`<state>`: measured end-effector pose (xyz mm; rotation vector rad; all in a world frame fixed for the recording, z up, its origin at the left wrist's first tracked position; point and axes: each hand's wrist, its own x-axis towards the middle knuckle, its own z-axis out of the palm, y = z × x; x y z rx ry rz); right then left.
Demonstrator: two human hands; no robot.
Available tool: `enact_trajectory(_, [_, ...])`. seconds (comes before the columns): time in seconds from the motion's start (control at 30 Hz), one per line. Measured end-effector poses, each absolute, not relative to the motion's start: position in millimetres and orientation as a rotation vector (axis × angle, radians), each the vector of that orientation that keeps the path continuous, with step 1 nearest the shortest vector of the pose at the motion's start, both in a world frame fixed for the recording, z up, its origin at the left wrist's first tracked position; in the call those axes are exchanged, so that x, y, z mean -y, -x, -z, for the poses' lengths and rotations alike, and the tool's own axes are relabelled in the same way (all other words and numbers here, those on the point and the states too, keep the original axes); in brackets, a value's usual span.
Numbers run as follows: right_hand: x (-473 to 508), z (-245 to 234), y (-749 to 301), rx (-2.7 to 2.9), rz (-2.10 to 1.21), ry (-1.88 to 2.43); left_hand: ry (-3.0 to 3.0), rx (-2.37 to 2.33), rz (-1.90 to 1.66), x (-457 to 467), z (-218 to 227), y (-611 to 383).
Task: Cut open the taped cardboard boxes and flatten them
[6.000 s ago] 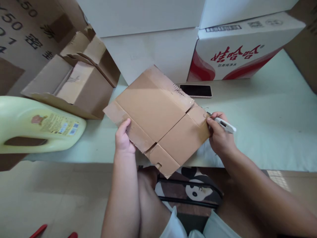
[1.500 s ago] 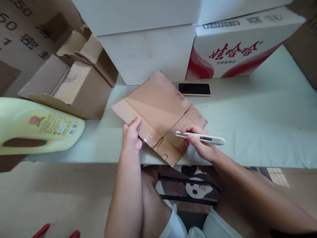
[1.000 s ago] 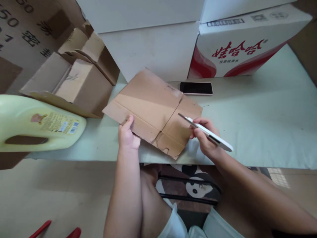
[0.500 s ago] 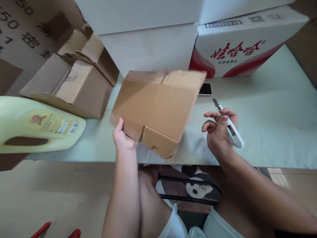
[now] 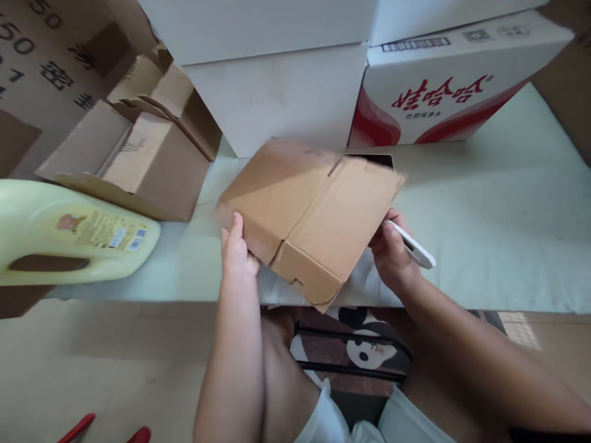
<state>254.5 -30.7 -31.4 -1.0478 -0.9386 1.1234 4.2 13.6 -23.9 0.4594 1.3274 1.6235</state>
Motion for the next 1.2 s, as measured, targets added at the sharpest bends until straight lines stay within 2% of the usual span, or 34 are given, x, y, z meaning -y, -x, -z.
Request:
enact_trajectory(0.3, [31.0, 29.3, -253.9, 0.782, -1.199, 1.141, -0.586, -1.211, -1.731, -8.6, 11.5, -16.7])
enact_trajectory(0.5, [38.4, 22.1, -254.7, 0.818, -0.848, 1.184, -0.448, -1.309, -1.483, -8.2, 14.0, -17.2])
enact_trajectory(0.7, [50.2, 20.8, -264.7, 1.418, -0.338, 1.255, -0.423, -1.121, -1.480, -6.4, 8.0, -10.6])
enact_trajectory(0.87, [50.0, 23.5, -263.4, 1.948, -0.239, 0.946, -0.563, -0.937, -1.549, -1.6, -3.2, -18.7])
enact_trajectory(1.03, [49.5, 25.6, -257.9, 2.134, -0.115, 0.819, -0.752, -0.931, -1.759, 1.3, -7.4, -24.7])
enact_trajectory(1.2, [46.4, 23.1, -256.3, 2.172, -0.284, 0.809, -0.601, -1.058, -1.751, -1.1, 0.5, -14.6])
